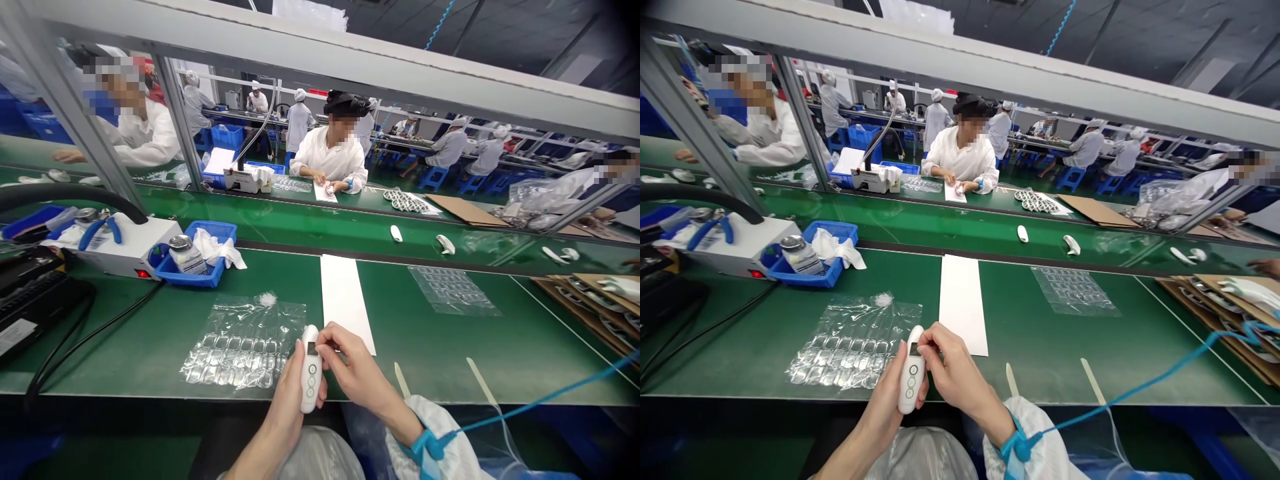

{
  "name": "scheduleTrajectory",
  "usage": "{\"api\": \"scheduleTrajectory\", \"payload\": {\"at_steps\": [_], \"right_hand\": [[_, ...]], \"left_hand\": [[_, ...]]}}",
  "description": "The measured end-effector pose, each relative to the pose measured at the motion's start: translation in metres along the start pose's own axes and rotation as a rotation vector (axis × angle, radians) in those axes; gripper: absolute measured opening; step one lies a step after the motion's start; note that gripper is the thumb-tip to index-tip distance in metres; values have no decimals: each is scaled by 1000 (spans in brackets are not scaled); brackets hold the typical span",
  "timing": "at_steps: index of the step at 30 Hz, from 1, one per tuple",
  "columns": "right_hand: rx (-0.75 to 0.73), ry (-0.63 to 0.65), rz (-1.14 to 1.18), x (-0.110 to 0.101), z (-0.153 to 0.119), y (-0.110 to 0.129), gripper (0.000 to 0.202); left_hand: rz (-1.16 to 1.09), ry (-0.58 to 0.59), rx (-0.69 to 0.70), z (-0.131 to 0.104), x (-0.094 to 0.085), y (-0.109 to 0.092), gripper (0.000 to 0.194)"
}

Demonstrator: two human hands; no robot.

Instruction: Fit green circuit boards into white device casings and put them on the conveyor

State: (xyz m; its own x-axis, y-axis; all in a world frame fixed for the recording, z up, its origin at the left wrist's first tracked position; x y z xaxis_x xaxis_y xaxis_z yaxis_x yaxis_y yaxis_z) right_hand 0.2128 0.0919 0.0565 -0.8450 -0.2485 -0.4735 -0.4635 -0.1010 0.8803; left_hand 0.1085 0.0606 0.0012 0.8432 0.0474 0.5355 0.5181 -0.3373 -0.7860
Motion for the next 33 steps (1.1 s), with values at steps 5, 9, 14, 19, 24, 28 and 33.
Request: {"api": "scheduleTrajectory", "payload": {"at_steps": [5, 9, 14, 19, 24, 28, 33], "right_hand": [[26, 38, 44, 2, 1, -4, 13], [27, 49, 64, 2, 1, -6, 13], [38, 43, 78, 2, 1, -8, 12], [48, 33, 84, 3, 1, -9, 12], [33, 13, 24, 3, -1, -4, 12], [118, 6, 137, 9, 0, -12, 13], [275, 108, 556, 24, 5, -30, 28]], "left_hand": [[1, -1, -37, 0, -1, 0, 59], [5, -8, -45, -1, -1, -1, 60], [13, 0, -40, -1, -1, 0, 59], [18, 5, -38, -2, -2, 0, 61], [54, 15, -6, -2, -3, 1, 61], [217, 54, 107, 1, -4, 1, 54], [353, 57, 153, 5, -13, 0, 50]]}}
Point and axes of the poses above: each hand's wrist, its own z-axis towards the middle knuckle, its own x-axis out of the palm, y = z × x, the point moved 4 cm from there along z, towards the middle knuckle, and after that the axes turned 11 degrees about x, right-handed, at the moved point
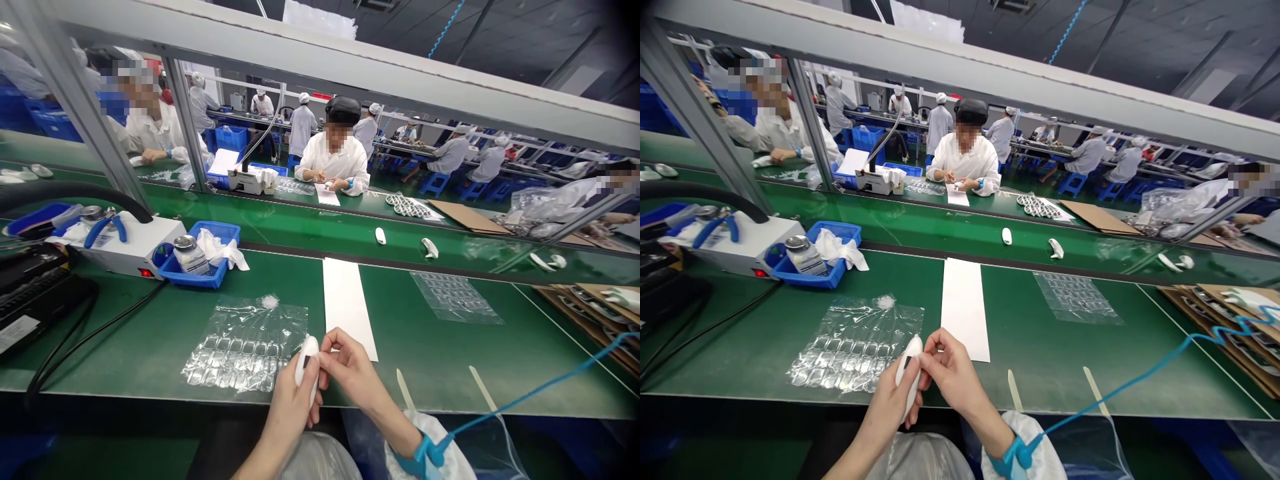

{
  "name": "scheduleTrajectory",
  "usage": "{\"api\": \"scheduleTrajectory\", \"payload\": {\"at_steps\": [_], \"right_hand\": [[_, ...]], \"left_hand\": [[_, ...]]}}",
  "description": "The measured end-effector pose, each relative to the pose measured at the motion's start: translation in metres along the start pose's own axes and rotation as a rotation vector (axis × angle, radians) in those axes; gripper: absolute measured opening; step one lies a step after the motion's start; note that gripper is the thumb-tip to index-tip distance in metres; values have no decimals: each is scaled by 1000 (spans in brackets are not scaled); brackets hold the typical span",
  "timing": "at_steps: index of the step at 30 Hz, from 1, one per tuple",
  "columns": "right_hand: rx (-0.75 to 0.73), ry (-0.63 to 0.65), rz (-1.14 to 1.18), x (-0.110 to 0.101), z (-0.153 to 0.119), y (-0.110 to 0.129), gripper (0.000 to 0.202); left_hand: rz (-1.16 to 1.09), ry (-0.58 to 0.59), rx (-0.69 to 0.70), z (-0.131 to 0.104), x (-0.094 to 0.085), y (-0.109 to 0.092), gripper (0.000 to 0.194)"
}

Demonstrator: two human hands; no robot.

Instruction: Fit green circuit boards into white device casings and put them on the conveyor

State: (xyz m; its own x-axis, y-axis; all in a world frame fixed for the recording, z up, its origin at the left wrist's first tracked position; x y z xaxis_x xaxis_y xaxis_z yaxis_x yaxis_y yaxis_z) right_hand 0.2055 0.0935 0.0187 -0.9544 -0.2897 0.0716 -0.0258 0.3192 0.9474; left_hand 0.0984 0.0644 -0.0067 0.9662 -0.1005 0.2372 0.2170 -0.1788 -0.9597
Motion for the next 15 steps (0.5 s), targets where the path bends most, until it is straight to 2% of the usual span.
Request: {"api": "scheduleTrajectory", "payload": {"at_steps": [2, 5, 7, 9, 10, 12, 15], "right_hand": [[-37, 20, 10, 0, 0, 2, 24], [-169, 19, -155, -1, -2, 20, 20], [-200, 122, -287, 1, 1, 32, 21], [-158, 208, -338, -2, 17, 44, 23], [-129, 182, -342, -8, 31, 49, 24], [-98, 3, -348, -29, 72, 62, 25], [-89, -230, -371, -63, 152, 80, 19]], "left_hand": [[9, 19, -6, -2, -3, 1, 54], [33, 45, -71, -7, -6, 0, 66], [60, 63, -107, -9, -11, -5, 70], [112, -14, -25, -6, -23, -18, 62], [156, -98, 51, -3, -33, -27, 57], [243, -287, 199, 2, -54, -45, 55], [293, -352, 273, 6, -75, -59, 52]]}}
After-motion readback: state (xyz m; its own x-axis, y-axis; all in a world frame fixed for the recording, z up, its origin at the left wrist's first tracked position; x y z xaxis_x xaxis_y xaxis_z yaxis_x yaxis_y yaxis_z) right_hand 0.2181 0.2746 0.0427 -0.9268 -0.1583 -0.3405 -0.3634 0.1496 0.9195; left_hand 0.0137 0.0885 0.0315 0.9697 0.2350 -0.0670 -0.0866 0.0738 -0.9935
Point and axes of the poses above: each hand's wrist, its own z-axis towards the middle knuckle, its own x-axis out of the palm, y = z × x, the point moved 4 cm from there along z, towards the middle knuckle, and after that the axes turned 11 degrees about x, right-handed, at the moved point
